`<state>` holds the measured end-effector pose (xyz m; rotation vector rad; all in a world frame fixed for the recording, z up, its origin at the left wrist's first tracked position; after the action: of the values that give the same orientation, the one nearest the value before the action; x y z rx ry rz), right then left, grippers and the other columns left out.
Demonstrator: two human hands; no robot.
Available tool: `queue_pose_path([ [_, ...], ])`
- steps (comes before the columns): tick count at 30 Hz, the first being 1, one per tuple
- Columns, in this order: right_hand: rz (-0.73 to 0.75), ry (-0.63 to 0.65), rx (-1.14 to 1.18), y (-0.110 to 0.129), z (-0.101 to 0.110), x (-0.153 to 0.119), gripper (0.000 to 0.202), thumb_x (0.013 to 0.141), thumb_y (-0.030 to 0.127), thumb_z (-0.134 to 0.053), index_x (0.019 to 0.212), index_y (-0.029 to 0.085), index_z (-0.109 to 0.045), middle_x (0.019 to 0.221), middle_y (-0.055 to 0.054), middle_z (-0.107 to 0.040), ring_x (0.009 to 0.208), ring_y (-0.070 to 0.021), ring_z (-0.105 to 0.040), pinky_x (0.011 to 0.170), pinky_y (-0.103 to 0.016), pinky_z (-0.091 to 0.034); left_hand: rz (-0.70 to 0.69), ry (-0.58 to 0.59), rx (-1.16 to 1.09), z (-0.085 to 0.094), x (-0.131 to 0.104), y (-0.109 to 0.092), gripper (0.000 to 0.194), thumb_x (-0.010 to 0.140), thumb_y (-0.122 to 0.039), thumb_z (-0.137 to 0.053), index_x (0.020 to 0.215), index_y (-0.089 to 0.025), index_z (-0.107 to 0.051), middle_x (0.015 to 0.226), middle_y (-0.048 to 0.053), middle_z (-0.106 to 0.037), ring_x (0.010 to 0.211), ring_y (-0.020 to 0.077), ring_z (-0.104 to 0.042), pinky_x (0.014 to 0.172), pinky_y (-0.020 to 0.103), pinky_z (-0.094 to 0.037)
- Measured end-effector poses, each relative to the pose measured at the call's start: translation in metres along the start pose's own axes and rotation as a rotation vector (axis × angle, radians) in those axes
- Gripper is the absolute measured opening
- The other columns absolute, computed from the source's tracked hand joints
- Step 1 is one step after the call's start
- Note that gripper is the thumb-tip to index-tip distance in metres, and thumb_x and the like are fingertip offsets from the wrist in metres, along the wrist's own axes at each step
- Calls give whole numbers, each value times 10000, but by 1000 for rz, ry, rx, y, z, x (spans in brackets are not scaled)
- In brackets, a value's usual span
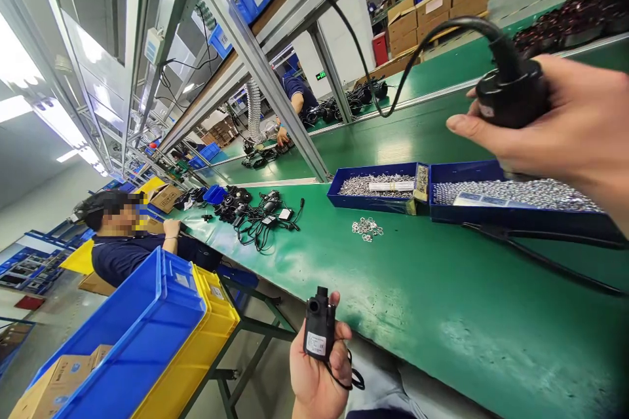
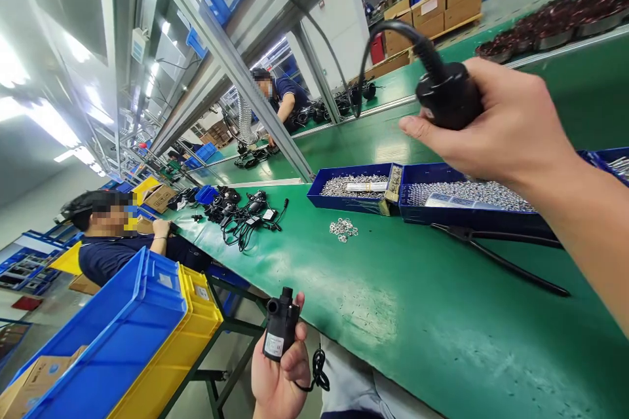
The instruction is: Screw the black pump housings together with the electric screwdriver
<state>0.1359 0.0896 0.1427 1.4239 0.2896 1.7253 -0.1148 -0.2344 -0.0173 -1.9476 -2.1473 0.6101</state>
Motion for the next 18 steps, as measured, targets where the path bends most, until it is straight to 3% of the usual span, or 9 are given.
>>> queue_pose_path([
  [3, 26, -60, 55, -13, -10, 6, 578, 840, 501, -798, 1136, 10, -732, 1008, -56, -711, 985, -136, -647, 829, -364, -454, -7, -14, -39, 4, -1, 0, 354, 1004, -189, -669, 1356, -164, -702, 978, 104, -766, 563, 62, -622, 520, 125, -510],
  [9, -205, 1, 39, -47, -24, 5, 431, 890, 397, -875, 1138, 64, -758, 1045, -91, -735, 1008, -170, -692, 818, -320, -490, -44, -131, 79, 7, 0, -4, 481, 951, -297, -769, 1397, -156, -655, 825, 33, -695, 439, 28, -479, 429, 129, -403],
  [13, -274, 11, 51, -62, -28, 10, 342, 964, 271, -888, 1198, 70, -740, 976, -119, -742, 916, -153, -722, 787, -255, -522, -212, -257, 539, 5, 0, -10, 745, 1015, -572, -666, 1600, -203, -391, 896, 78, -699, 524, 133, -587, 466, 222, -473],
  [16, -296, -23, 72, -73, -28, 14, 295, 990, 221, -894, 1210, 109, -732, 960, -126, -746, 840, -153, -732, 733, -251, -532, -418, -332, 928, 2, -4, -16, 881, 1006, -594, -686, 1653, -246, -199, 820, 30, -649, 616, 171, -606, 519, 232, -497],
  [18, -335, -25, -17, -82, -27, 16, 289, 992, 254, -906, 1184, 130, -729, 971, -118, -748, 794, -150, -723, 669, -255, -515, -474, -414, 1071, 0, -8, -18, 892, 1000, -591, -703, 1650, -275, -179, 801, -3, -611, 617, 147, -568, 524, 206, -467],
])
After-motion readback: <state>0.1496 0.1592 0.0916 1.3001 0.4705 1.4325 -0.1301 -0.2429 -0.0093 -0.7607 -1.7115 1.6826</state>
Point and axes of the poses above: each hand's wrist, its own x-axis towards the middle knuckle, its own z-axis out of the back of the hand, y = z × x, the point moved 2 cm from there along x, towards the middle knuckle
